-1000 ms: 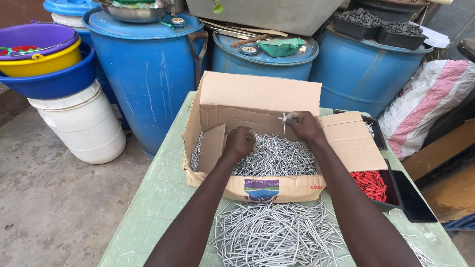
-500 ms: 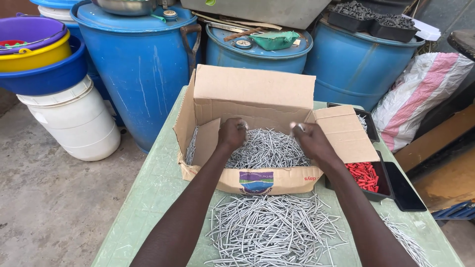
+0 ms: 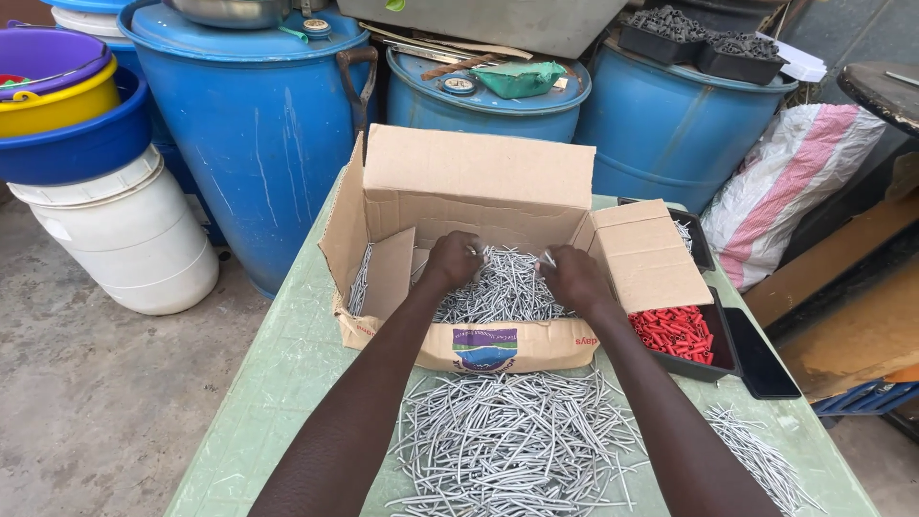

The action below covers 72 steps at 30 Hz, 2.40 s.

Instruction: The person is sorting metal pins from a pile on a table and placing them into a cardboard box.

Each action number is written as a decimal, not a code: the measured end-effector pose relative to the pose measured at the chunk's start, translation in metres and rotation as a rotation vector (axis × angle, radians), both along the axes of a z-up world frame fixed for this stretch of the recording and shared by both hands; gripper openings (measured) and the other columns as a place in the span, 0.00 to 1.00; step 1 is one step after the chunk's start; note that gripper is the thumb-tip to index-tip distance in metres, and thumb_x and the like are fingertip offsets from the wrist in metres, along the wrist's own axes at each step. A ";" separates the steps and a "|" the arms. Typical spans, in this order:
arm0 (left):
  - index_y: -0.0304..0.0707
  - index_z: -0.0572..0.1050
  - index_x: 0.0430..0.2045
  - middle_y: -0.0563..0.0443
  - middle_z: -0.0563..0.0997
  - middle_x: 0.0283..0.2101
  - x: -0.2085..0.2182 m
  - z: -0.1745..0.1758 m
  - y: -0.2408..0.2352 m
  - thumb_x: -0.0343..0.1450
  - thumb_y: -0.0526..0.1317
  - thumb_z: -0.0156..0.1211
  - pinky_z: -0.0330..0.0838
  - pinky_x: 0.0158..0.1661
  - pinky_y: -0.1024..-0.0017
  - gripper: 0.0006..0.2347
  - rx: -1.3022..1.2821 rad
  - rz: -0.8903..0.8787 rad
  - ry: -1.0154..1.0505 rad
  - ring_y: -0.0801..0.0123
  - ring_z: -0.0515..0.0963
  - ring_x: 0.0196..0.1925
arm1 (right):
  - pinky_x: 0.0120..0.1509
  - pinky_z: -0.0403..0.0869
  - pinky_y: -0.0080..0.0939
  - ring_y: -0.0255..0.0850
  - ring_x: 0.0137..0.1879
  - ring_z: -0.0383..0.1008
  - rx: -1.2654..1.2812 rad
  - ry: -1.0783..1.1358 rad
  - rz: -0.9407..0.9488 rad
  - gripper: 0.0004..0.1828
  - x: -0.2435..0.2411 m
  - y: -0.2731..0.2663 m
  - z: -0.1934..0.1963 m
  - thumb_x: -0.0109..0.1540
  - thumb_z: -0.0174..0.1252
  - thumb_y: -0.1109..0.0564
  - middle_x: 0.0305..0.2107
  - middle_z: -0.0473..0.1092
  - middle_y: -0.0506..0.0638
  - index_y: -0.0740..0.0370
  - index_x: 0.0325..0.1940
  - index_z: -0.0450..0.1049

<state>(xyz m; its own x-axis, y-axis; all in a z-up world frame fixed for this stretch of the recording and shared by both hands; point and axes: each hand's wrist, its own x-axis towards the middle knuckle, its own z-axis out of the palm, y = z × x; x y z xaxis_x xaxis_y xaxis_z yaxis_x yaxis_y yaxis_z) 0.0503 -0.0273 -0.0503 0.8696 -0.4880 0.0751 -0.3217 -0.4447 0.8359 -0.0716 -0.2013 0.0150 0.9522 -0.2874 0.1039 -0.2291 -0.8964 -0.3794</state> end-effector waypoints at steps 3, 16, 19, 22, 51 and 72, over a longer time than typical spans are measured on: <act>0.39 0.77 0.43 0.54 0.81 0.19 0.001 -0.002 0.007 0.69 0.37 0.54 0.74 0.32 0.74 0.10 -0.186 0.033 0.051 0.72 0.80 0.21 | 0.47 0.72 0.56 0.61 0.50 0.77 0.175 -0.050 -0.020 0.16 -0.025 0.019 0.026 0.66 0.50 0.51 0.35 0.76 0.65 0.64 0.44 0.79; 0.42 0.69 0.42 0.49 0.78 0.46 -0.012 0.020 0.023 0.78 0.39 0.36 0.69 0.53 0.62 0.09 -0.925 0.091 0.619 0.61 0.81 0.49 | 0.60 0.72 0.60 0.60 0.62 0.71 -0.179 0.353 -0.018 0.26 -0.004 0.024 0.012 0.65 0.48 0.43 0.52 0.73 0.64 0.62 0.60 0.73; 0.45 0.65 0.46 0.48 0.80 0.46 -0.005 0.014 0.021 0.79 0.41 0.32 0.69 0.53 0.59 0.10 -0.938 0.050 0.623 0.57 0.83 0.49 | 0.60 0.72 0.61 0.61 0.61 0.72 -0.135 0.292 -0.018 0.24 -0.011 0.030 0.023 0.65 0.48 0.48 0.51 0.74 0.64 0.62 0.61 0.72; 0.46 0.62 0.48 0.48 0.80 0.44 -0.008 0.014 0.019 0.79 0.39 0.31 0.70 0.47 0.64 0.09 -0.943 0.017 0.597 0.59 0.84 0.45 | 0.45 0.72 0.56 0.60 0.46 0.77 0.140 -0.045 -0.014 0.18 -0.016 0.013 0.022 0.67 0.47 0.49 0.34 0.76 0.62 0.60 0.48 0.79; 0.44 0.83 0.36 0.55 0.75 0.25 -0.041 0.042 -0.026 0.61 0.37 0.62 0.68 0.28 0.79 0.12 -0.467 0.167 0.285 0.76 0.71 0.26 | 0.15 0.55 0.25 0.27 0.16 0.55 0.927 -0.324 0.001 0.06 -0.017 0.012 0.039 0.63 0.50 0.58 0.15 0.57 0.43 0.60 0.36 0.71; 0.40 0.74 0.42 0.36 0.79 0.36 -0.182 0.130 -0.021 0.71 0.34 0.44 0.71 0.47 0.46 0.10 -0.551 0.309 -0.208 0.39 0.79 0.45 | 0.13 0.51 0.27 0.38 0.17 0.63 1.468 -0.237 -0.083 0.17 -0.052 0.071 0.022 0.68 0.42 0.43 0.15 0.60 0.48 0.57 0.35 0.65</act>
<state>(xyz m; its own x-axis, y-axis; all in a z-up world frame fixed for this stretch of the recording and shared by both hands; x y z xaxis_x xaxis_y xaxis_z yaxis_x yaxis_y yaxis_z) -0.1319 -0.0487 0.0799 0.9038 -0.0602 0.4237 -0.4271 -0.0674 0.9017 -0.1239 -0.1301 0.0366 0.9311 -0.3214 -0.1725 -0.0640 0.3215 -0.9447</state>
